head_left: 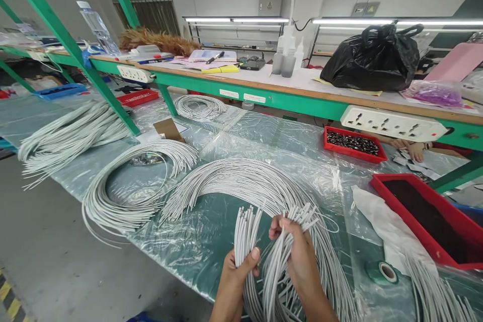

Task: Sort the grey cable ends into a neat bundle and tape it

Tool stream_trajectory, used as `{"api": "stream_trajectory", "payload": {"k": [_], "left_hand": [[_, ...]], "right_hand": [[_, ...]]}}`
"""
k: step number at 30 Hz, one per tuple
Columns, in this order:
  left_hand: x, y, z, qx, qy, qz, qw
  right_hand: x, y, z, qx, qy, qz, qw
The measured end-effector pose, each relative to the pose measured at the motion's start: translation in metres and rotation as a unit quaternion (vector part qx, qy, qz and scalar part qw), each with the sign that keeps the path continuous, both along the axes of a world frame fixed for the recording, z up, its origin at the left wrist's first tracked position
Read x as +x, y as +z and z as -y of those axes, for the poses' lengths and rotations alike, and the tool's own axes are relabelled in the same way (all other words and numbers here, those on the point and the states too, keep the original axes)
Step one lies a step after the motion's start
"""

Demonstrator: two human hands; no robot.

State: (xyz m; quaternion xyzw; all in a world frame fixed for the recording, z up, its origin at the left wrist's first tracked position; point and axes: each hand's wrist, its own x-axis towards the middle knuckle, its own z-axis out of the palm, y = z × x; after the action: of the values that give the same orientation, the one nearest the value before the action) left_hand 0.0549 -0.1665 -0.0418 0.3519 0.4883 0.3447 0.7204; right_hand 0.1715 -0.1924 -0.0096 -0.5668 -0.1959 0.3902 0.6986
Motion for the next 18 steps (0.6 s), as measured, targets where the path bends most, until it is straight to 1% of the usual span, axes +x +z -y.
{"api": "stream_trajectory", "payload": {"k": [2, 4, 7, 10, 14, 18], "left_hand": [[-0.002, -0.002, -0.001, -0.002, -0.011, 0.001, 1.0], [-0.003, -0.003, -0.001, -0.004, -0.028, 0.003, 1.0], [-0.002, -0.005, 0.0, 0.021, -0.054, 0.007, 0.998], [-0.001, -0.004, 0.0, 0.038, -0.067, 0.015, 0.997], [0.002, 0.0, 0.0, 0.045, -0.063, 0.016, 0.997], [0.004, 0.006, 0.0, 0.005, -0.033, 0.009, 0.999]], "right_hand": [[0.002, -0.001, 0.001, -0.002, 0.032, -0.025, 0.999], [0.002, -0.001, 0.001, 0.003, 0.043, -0.039, 0.998], [0.0, 0.003, -0.001, 0.014, 0.024, -0.068, 0.997], [-0.002, 0.006, -0.004, 0.003, 0.022, -0.083, 0.996], [-0.003, 0.007, -0.006, 0.011, 0.024, -0.087, 0.996], [0.001, 0.001, -0.005, 0.009, -0.019, -0.085, 0.996]]}}
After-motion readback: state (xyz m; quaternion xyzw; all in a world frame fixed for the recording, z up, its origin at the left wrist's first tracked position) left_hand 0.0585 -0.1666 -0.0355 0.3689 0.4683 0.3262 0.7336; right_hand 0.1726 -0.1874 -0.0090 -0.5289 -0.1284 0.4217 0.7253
